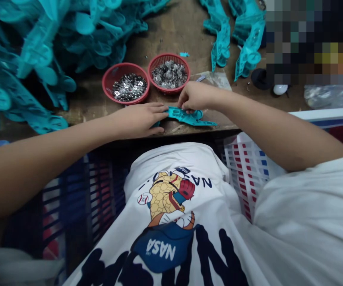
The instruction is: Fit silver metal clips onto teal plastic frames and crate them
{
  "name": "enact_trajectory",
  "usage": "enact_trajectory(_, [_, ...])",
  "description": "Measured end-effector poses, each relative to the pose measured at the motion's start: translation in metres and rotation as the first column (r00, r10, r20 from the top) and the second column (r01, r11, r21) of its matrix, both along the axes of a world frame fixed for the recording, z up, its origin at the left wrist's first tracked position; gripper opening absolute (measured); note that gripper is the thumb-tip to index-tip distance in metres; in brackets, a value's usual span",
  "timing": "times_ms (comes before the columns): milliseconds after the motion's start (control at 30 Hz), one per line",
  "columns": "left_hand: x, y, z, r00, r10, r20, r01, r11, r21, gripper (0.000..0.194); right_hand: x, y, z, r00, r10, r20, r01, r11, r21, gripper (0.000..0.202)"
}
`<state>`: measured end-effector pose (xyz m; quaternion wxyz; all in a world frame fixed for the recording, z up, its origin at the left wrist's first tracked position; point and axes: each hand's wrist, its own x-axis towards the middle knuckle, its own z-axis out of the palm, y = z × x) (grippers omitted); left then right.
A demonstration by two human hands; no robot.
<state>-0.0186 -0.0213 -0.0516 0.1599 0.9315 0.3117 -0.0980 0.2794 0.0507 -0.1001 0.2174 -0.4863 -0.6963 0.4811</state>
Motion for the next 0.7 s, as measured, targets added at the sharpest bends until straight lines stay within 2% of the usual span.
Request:
enact_trajectory(67, [0.0,0.0,0.001,1.0,-0.001,-0.009,0.001,1.0,0.009,0.063,-0.003,-0.001,-0.002,0.999,-0.024,-0.027,0.024,1.0,-0.015,0.044])
enact_trajectory(200, [0.001,0.0,0.004,1.0,-0.008,-0.03,0.009,1.0,0.023,0.063,-0.005,0.001,0.0,0.998,0.022,0.056,-0.018,0.997,-0.069,0.046])
enact_trajectory(267, [0.001,0.0,0.002,0.999,-0.015,-0.041,0.017,0.999,0.03,0.063,-0.006,-0.001,0.0,0.998,0.0,0.062,0.004,0.998,-0.07,0.045])
enact_trajectory(367, [0.0,-0.001,-0.003,0.999,-0.019,-0.047,0.02,0.999,0.034,0.065,-0.01,-0.007,0.001,0.998,-0.061,-0.003,0.061,0.998,-0.011,0.04])
enact_trajectory(433, [0.001,0.0,-0.003,1.0,-0.02,-0.017,0.02,1.0,0.021,0.064,-0.012,-0.012,0.003,0.998,-0.057,-0.008,0.057,0.998,0.033,0.035])
enact_trajectory(533, [0.002,0.006,0.011,0.993,0.002,0.116,-0.003,1.0,0.008,0.051,-0.015,-0.012,0.003,0.998,-0.016,0.059,0.011,0.995,0.095,0.031])
enact_trajectory(600, [-0.001,0.016,0.029,0.965,0.13,0.226,-0.145,0.988,0.052,0.045,-0.015,-0.008,-0.001,0.991,0.031,0.132,-0.048,0.99,0.13,0.033])
enact_trajectory(700, [-0.014,0.036,0.053,0.87,0.39,0.302,-0.442,0.888,0.128,0.044,-0.015,-0.002,-0.011,0.971,0.103,0.217,-0.143,0.973,0.181,0.04])
